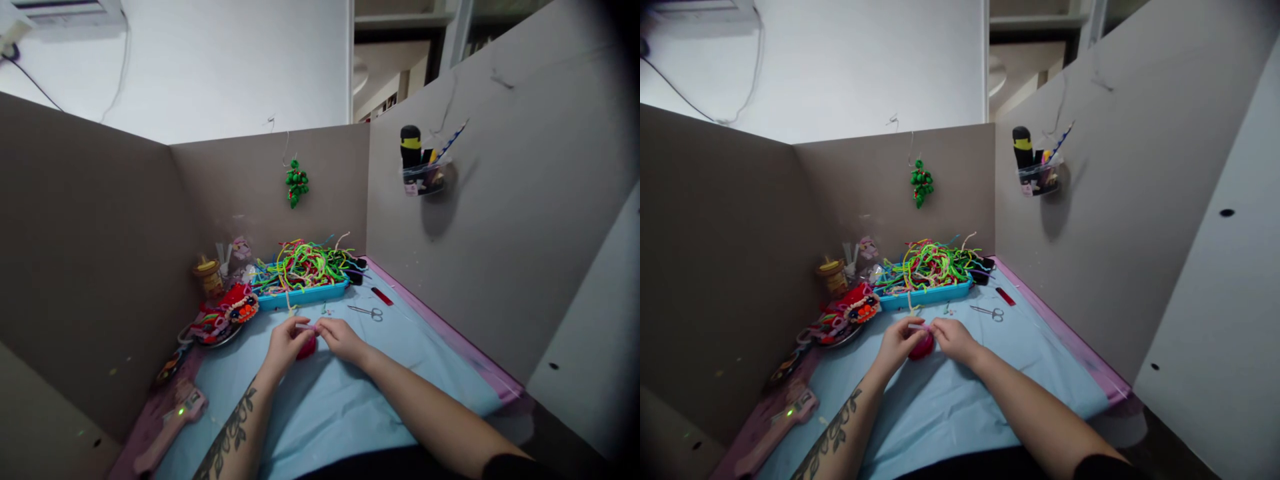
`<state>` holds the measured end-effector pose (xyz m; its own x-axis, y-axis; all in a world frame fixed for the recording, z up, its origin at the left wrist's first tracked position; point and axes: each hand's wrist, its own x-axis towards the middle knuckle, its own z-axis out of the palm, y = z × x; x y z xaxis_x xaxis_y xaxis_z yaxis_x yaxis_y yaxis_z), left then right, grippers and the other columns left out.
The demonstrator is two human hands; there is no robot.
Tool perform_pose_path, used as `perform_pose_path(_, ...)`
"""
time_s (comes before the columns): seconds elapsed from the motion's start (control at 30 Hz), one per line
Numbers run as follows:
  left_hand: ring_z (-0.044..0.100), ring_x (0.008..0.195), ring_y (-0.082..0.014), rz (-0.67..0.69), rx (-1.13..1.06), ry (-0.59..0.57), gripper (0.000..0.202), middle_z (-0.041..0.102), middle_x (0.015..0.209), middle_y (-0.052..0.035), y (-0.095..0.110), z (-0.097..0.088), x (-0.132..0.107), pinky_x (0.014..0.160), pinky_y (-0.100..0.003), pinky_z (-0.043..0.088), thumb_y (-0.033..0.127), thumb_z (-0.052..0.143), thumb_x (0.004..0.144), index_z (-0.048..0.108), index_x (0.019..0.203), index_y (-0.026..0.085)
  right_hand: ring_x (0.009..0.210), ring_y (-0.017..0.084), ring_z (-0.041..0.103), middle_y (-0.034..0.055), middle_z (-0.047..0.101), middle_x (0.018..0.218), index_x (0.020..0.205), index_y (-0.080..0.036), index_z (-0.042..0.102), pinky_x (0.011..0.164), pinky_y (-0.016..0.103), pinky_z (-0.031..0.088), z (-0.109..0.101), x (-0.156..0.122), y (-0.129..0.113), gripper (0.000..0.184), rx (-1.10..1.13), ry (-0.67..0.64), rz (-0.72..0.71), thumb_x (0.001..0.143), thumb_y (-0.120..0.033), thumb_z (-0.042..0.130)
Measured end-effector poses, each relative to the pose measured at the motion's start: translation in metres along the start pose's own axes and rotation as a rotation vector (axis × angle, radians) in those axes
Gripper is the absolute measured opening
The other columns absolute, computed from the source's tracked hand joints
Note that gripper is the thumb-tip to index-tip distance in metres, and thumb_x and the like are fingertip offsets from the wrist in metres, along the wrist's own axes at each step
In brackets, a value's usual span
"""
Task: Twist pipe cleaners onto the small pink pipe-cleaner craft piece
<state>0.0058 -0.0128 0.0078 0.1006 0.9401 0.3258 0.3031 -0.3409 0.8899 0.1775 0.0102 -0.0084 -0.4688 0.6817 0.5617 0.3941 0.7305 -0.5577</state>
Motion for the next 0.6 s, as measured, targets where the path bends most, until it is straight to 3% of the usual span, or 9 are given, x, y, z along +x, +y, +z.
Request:
perform_pose_path(0.13, 0.063, 0.075, -0.0181, 0.055, -0.069, -0.014, 0.021, 0.069, 0.080, -0.0061, 0.004, 0.002, -0.001, 0.071, -0.027, 0.047, 0.034, 0.058, 0.077, 0.065, 0.084, 0.015, 0.061, 0.013, 0.053, -0.0002, 0.057, 0.063, 0.072, -0.018, 0.056, 0.058, 0.023, 0.039, -0.004, 0.003, -0.001, 0.030, 0.068, 0.043, 0.034, 0.092, -0.026, 0.036)
perform_pose_path(0.27, 0.065, 0.079, -0.0184, -0.001, -0.150, -0.040, 0.022, 0.070, 0.083, -0.0066, 0.001, 0.006, -0.001, 0.073, -0.028, 0.048, 0.033, 0.059, 0.077, 0.063, 0.090, 0.016, 0.060, 0.013, 0.052, -0.0008, 0.056, 0.061, 0.072, -0.017, 0.057, 0.058, 0.023, 0.038, -0.003, 0.004, 0.000, 0.032, 0.070, 0.104, 0.097, 0.092, -0.029, 0.036)
perform_pose_path(0.47, 0.063, 0.056, -0.0128, -0.220, -0.362, -0.082, 0.036, 0.069, 0.076, -0.0066, 0.002, 0.012, -0.001, 0.058, -0.024, 0.048, 0.039, 0.065, 0.070, 0.057, 0.094, 0.013, 0.070, 0.015, 0.055, 0.0013, 0.060, 0.071, 0.079, -0.018, 0.060, 0.064, 0.024, 0.040, 0.002, 0.004, 0.005, 0.024, 0.041, 0.209, 0.096, 0.091, -0.026, 0.040)
perform_pose_path(0.6, 0.059, 0.050, -0.0110, -0.287, -0.433, -0.069, 0.046, 0.068, 0.071, -0.0051, 0.007, 0.015, -0.002, 0.048, -0.021, 0.043, 0.045, 0.070, 0.064, 0.056, 0.094, 0.013, 0.073, 0.015, 0.054, 0.0020, 0.058, 0.072, 0.077, -0.018, 0.060, 0.066, 0.025, 0.041, 0.001, 0.004, 0.003, 0.020, 0.008, 0.234, 0.059, 0.089, -0.022, 0.044)
